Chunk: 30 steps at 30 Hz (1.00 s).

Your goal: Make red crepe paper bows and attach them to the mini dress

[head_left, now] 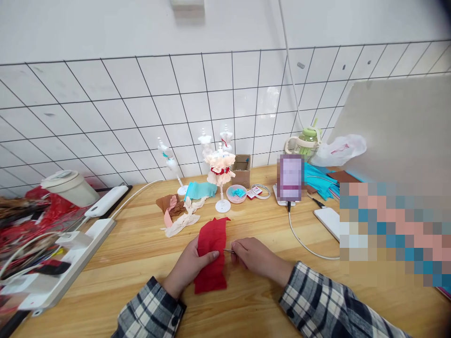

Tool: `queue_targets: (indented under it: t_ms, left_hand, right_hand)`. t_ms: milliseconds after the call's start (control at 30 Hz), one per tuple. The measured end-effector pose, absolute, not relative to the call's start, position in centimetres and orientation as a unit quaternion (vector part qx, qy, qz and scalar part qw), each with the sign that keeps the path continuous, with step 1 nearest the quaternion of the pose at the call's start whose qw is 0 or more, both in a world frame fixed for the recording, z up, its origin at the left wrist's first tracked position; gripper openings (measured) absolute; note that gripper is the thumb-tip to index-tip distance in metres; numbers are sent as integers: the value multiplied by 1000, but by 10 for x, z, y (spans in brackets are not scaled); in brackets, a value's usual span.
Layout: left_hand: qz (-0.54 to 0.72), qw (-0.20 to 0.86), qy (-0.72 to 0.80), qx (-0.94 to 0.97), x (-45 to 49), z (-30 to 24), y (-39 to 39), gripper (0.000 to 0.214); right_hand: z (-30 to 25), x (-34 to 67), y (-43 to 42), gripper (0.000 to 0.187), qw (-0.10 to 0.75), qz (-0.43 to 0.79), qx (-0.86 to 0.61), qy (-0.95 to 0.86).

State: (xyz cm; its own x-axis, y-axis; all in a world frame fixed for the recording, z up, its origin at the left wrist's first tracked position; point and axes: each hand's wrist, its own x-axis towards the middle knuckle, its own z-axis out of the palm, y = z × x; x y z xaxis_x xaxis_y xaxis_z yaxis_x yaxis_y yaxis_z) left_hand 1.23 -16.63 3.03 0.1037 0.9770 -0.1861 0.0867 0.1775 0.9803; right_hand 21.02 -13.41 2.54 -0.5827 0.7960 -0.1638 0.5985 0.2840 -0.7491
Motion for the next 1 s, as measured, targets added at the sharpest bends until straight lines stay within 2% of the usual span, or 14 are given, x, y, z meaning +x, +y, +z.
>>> queue_targets:
  t_ms: [133,300,600,1000]
  left_hand:
    - [388,545,536,515,11,28,-166,46]
    - [390,524,550,520,10,28,-166,49]
    - [377,510,553,541,10,25,-164,53]
    - [381,529,532,540,8,22,-165,53]
  right_hand:
    - [27,210,-133,53,123,451,-432,-771]
    - [34,210,-133,47,117,409,-437,-793]
    - [19,209,-132,48,132,385,-422,-810]
    - [17,211,-132,44,116,355,-401,-836]
